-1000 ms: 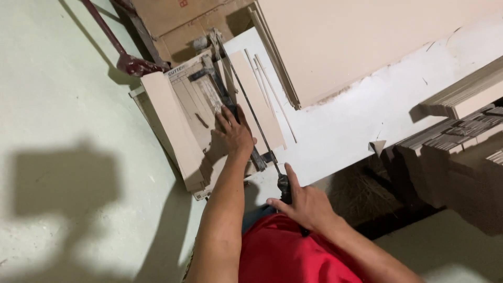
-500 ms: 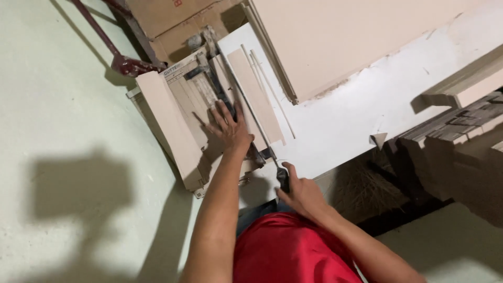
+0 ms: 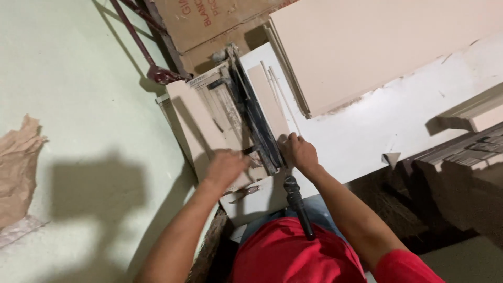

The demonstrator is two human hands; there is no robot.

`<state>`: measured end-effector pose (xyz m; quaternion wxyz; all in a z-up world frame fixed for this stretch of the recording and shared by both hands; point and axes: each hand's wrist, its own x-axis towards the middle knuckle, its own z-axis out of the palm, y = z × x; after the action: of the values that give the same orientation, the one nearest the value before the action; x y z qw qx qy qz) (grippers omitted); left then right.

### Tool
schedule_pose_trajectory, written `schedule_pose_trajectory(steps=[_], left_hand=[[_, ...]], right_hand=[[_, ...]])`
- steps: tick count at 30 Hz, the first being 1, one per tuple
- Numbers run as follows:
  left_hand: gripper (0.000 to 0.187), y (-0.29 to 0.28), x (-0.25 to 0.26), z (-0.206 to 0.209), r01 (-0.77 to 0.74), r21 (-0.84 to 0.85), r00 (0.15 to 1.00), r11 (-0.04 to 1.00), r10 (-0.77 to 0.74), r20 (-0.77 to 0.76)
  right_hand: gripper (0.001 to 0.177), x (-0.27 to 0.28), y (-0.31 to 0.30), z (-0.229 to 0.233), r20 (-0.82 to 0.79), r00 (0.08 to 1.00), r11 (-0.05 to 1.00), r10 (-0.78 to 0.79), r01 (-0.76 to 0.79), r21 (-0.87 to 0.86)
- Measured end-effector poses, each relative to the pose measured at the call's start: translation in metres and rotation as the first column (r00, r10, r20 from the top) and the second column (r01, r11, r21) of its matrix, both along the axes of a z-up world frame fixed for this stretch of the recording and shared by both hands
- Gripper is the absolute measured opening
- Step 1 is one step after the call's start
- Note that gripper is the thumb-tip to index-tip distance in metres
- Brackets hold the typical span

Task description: The person uses a manual paper cutter to slice a large sheet of cardboard into smaller rectangular pieces. They repeatedly align the cardboard against the cutter's guide, pull down the cutting lever, and remove the cut sections.

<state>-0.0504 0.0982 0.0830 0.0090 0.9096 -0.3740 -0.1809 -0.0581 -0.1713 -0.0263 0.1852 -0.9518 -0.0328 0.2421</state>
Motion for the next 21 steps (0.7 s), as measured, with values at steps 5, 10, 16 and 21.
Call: schedule_pose_trajectory(steps=[5,10,16,21], left_hand=[[0.033,0.048,0.03,0.03,-0.222,0.233,0.975,0.947,0.224,0.02],[0.094,0.041,0.042,0.026,-0.872,0.082,0.472,0.482,0.874,-0.113],[0.091,0.055,0.022,-0.018,-0.965,-0.116,0.262,0.236,0.899,-0.351],[0.087,0.054,0.022,-0.001,-0.957,-0.111,0.289,0.267,0.863,-0.414]], right_hand=[[0.045,0.003,0.021,-0.021,-0.117,0.993,0.968,0.002,-0.031,-0.25],[0.046,0.019,0.022,-0.01,-0.119,0.991,0.974,-0.065,0.037,-0.225],[0.037,0.027,-0.013,-0.017,-0.248,0.952,0.96,-0.179,0.224,0.17],[0.037,-0.011,-0.03,-0.026,-0.356,0.921,0.901,-0.16,0.284,0.329]])
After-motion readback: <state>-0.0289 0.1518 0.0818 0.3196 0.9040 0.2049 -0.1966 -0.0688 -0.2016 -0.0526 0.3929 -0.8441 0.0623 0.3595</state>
